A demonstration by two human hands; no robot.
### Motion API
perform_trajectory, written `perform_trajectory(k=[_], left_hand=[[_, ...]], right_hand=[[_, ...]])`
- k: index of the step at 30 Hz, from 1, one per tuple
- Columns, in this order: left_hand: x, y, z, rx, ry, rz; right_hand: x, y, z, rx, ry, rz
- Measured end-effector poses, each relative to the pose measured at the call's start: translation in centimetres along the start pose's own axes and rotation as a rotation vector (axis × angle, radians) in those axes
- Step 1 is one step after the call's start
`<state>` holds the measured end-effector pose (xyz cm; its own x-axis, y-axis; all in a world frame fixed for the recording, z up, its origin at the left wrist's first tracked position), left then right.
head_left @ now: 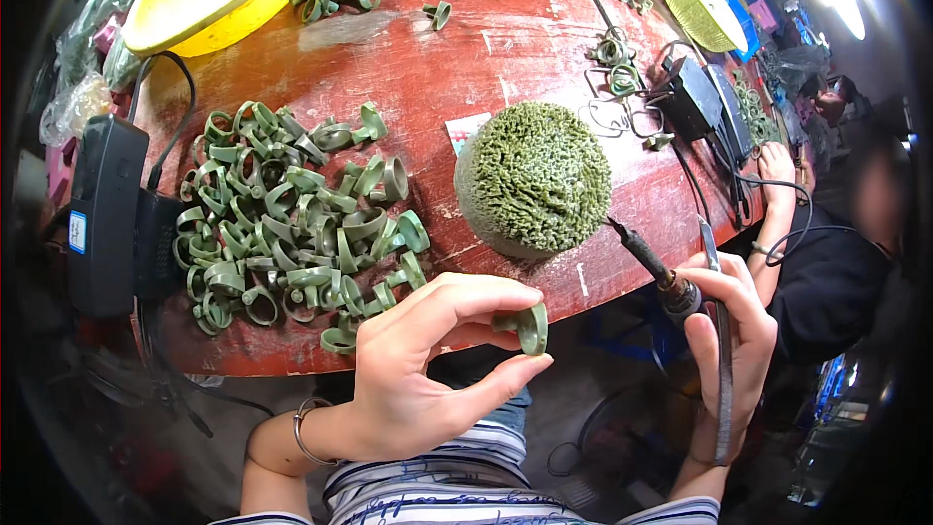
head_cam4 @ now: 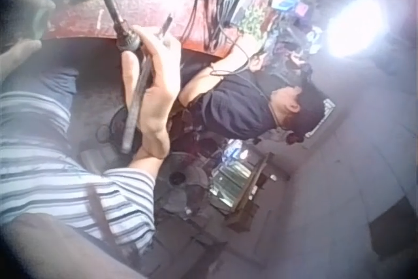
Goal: The recorder uses a heat tool to shape and attach small green wax rings onto a larger green sphere to create a textured object.
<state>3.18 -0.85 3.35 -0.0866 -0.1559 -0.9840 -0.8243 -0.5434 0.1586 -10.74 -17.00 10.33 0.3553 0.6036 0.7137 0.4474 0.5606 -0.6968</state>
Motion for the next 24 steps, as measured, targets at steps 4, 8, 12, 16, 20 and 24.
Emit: perform_trajectory(k=[4,8,12,16,20,24], left_hand=[[0.1,-0.1,-0.1,-0.026,-0.014,-0.001],[0.1,-0.4,-0.2,-0.044,0.000,-0.057],[-0.1,-0.6,-0.4,-0.029,0.028,-0.102],[0.4,-0.8,-0.3,-0.025,0.013,-0.075],[0.5,-1.0,-0.4,-0.028,0.021,-0.047],[0.4,-1.1,-0.4,-0.025,-0.005,-0.011]], right_hand=[[1.8,-0.6,-0.2,-0.123,-0.265,0.439],[2.6,0.4,-0.5,-0.124,-0.448,0.689],[3.3,0.6,-0.9,-0.018,-0.607,0.876],[4.0,0.9,-1.3,0.047,-0.670,0.949],[4.5,0.9,-1.6,0.093,-0.694,0.969],[4.6,1.0,-1.8,0.138,-0.699,0.981]])
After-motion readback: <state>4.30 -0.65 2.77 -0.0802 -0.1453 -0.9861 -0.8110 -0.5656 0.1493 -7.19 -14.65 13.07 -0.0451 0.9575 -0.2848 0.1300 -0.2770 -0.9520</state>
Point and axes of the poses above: each hand's wrist, its own z-axis away from the middle knuckle, its own y-axis out of the palm, x = y × z, the point moved 4 cm from there along -z, towards the middle knuckle, and after that the axes turned 2 degrees about -z, right-handed, at the moved point
